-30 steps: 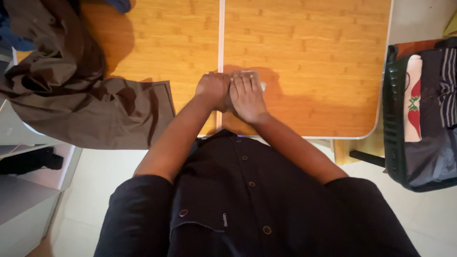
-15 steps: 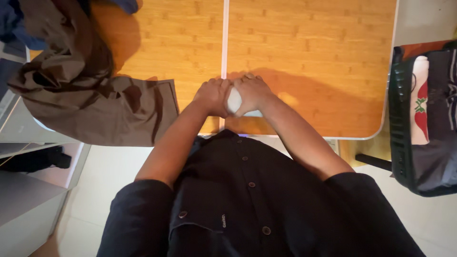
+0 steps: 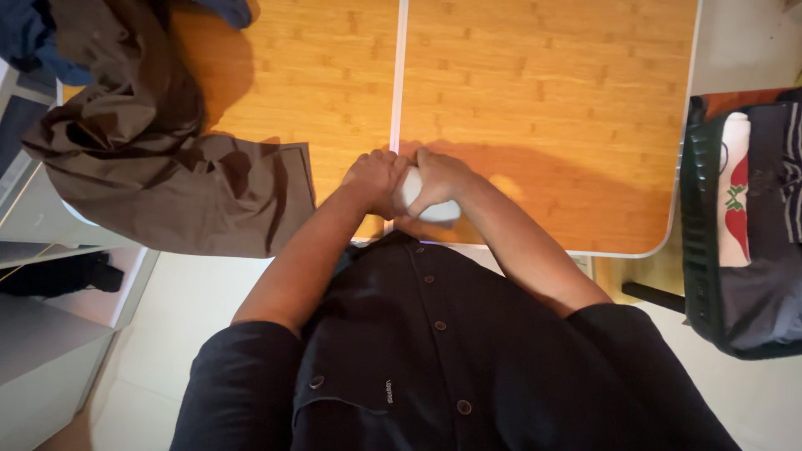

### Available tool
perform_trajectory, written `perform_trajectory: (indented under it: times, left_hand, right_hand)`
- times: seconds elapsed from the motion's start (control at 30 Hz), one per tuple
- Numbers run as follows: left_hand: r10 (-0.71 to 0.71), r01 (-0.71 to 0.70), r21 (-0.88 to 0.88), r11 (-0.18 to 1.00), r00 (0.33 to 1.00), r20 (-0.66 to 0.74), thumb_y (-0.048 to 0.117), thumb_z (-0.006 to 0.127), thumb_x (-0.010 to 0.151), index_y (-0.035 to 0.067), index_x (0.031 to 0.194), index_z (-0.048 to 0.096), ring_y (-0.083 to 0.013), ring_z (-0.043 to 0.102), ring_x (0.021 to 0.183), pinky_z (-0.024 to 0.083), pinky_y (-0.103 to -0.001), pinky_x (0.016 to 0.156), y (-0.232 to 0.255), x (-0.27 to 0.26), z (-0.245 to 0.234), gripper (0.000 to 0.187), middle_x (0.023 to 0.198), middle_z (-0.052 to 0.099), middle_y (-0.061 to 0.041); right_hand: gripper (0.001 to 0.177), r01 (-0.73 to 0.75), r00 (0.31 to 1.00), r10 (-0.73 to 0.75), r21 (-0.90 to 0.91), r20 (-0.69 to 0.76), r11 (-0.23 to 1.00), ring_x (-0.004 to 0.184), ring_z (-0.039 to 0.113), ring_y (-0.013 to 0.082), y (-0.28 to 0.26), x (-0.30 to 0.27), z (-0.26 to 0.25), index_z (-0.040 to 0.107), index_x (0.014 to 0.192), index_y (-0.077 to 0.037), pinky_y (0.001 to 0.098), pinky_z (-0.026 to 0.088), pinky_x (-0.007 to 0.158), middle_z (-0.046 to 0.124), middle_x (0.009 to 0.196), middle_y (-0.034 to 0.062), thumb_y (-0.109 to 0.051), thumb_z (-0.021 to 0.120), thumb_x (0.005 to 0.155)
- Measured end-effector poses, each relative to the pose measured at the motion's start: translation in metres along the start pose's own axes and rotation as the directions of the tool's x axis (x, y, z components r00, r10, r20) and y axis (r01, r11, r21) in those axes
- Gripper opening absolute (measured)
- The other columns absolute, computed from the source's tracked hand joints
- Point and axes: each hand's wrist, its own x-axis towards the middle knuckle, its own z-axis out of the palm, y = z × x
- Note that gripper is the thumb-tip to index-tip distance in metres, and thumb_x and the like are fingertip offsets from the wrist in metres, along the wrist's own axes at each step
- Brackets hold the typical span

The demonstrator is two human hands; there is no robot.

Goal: The person folds a pair of tan shorts on a wooden table and places the rolled garment into a suitcase alongside other folded items.

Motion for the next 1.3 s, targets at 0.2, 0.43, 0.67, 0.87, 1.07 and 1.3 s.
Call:
perform_trajectory:
  times: [0.2, 0.43, 0.67, 0.87, 1.07, 1.3]
  left_hand:
    - [0.005, -0.005, 0.036, 0.999, 1.000, 0.003, 0.046, 0.091, 0.064, 0.009, 0.130, 0.050, -0.0316, 0.053, 0.126, 0.045, -0.044, 0.105, 0.006, -0.008, 0.003, 0.085, 0.129, 0.057, -0.013]
    - [-0.011, 0.010, 0.069, 0.998, 1.000, 0.020, 0.045, 0.092, 0.064, 0.010, 0.134, 0.048, -0.0305, 0.048, 0.132, 0.043, -0.044, 0.108, 0.010, -0.012, 0.000, 0.090, 0.134, 0.055, -0.012]
    - [0.021, -0.018, 0.053, 0.998, 0.998, -0.058, 0.036, 0.090, 0.067, 0.010, 0.138, 0.048, -0.0302, 0.044, 0.137, 0.042, -0.046, 0.108, 0.006, -0.013, 0.015, 0.086, 0.139, 0.053, -0.011]
    - [0.036, -0.028, 0.084, 0.996, 0.995, -0.095, 0.032, 0.081, 0.074, 0.009, 0.146, 0.043, -0.0303, 0.042, 0.141, 0.036, -0.047, 0.113, 0.003, -0.009, 0.034, 0.084, 0.145, 0.051, -0.012]
    - [0.040, 0.012, 0.109, 0.994, 0.885, -0.464, 0.032, 0.081, 0.069, 0.012, 0.147, 0.038, -0.0434, 0.036, 0.138, 0.026, -0.060, 0.112, -0.001, -0.020, 0.050, 0.091, 0.150, 0.042, -0.020]
    - [-0.446, 0.001, -0.660, 0.751, 0.739, -0.505, 0.041, 0.094, 0.061, -0.007, 0.150, 0.022, -0.0470, 0.039, 0.138, 0.035, -0.052, 0.113, -0.001, -0.043, 0.053, 0.124, 0.148, 0.038, -0.033]
  right_hand:
    - [0.096, 0.125, 0.990, -0.134, -0.177, -0.043, 0.976, 0.110, 0.063, 0.0383, 0.010, 0.008, 0.012, 0.070, 0.109, 0.000, 0.0441, 0.055, 0.089, 0.067, 0.115, 0.0234, -0.062, 0.097, 0.041]
    - [0.102, -0.011, 0.997, 0.018, -0.079, 0.079, 0.997, 0.106, 0.071, 0.0327, 0.001, 0.001, 0.004, 0.063, 0.120, -0.003, 0.0433, 0.056, 0.091, 0.073, 0.115, 0.0166, -0.057, 0.092, 0.039]
    - [0.102, -0.065, 0.980, 0.068, -0.021, 0.185, 0.998, 0.105, 0.073, 0.0330, -0.001, 0.007, 0.006, 0.064, 0.125, 0.000, 0.0395, 0.058, 0.090, 0.074, 0.117, 0.0183, -0.052, 0.092, 0.041]
    - [0.105, -0.061, 0.976, 0.062, -0.013, 0.210, 0.998, 0.107, 0.073, 0.0331, -0.002, 0.004, 0.005, 0.060, 0.131, 0.000, 0.0397, 0.058, 0.091, 0.073, 0.119, 0.0190, -0.048, 0.092, 0.043]
    - [0.106, -0.050, 0.992, 0.036, 0.117, 0.120, 0.992, 0.107, 0.071, 0.0329, 0.017, 0.003, 0.014, 0.056, 0.132, 0.001, 0.0403, 0.057, 0.091, 0.071, 0.120, 0.0200, -0.043, 0.096, 0.044]
    - [0.102, 0.116, 0.970, -0.245, 0.863, 0.010, 0.492, 0.117, 0.067, 0.0238, 0.068, -0.006, 0.025, 0.055, 0.140, 0.001, 0.0389, 0.056, 0.099, 0.069, 0.127, 0.0127, -0.038, 0.097, 0.056]
